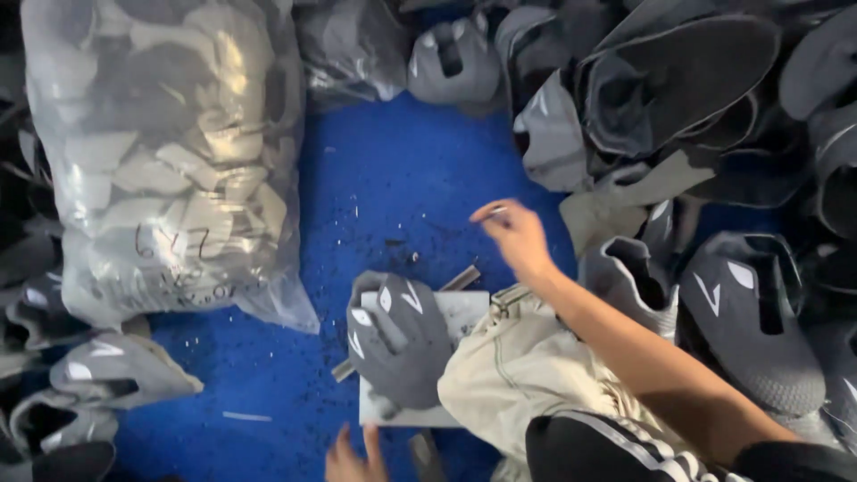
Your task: Punching eyelet or stitching holes into shoe upper components using a manual punch and hammer.
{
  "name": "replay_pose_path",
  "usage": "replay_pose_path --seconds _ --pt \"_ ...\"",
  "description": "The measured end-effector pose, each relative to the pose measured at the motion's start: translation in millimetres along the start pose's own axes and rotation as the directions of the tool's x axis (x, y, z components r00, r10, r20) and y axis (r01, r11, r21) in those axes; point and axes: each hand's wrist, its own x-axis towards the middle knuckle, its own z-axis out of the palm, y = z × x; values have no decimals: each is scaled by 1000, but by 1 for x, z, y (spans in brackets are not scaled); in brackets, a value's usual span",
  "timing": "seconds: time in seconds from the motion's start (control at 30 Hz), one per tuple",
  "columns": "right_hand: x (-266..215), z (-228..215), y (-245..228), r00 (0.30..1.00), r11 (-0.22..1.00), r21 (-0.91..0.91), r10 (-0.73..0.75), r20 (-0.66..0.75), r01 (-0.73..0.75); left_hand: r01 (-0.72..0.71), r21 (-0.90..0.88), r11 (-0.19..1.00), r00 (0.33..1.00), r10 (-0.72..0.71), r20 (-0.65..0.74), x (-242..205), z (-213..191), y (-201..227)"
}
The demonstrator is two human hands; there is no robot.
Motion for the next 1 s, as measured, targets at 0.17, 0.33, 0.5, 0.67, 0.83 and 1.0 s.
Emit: replay_pose_path --seconds 0.17,0.33,0.5,0.67,0.83,1.0 --pt "32 -76 -28 733 792 -421 -589 -340 441 212 -786 580 968 -16 250 111 19 168" --pt "65 -87 5 940 934 -340 -212 -269 113 -213 -935 285 966 -81 -244 116 -65 250" --pt "-75 2 -62 778 573 -530 -394 490 624 -117 -988 98 951 -275 -140 69 -57 98" --pt "-136 62 44 231 403 -125 -225 947 907 -183 -864 469 950 312 -32 26 -48 77" --pt "-156 65 27 449 461 -415 40 893 784 0 -815 579 1000 -12 -9 -81 -127 248" --pt "-150 60 -25 196 643 -53 -152 969 764 -63 -977 203 967 -229 -110 -71 -71 235"
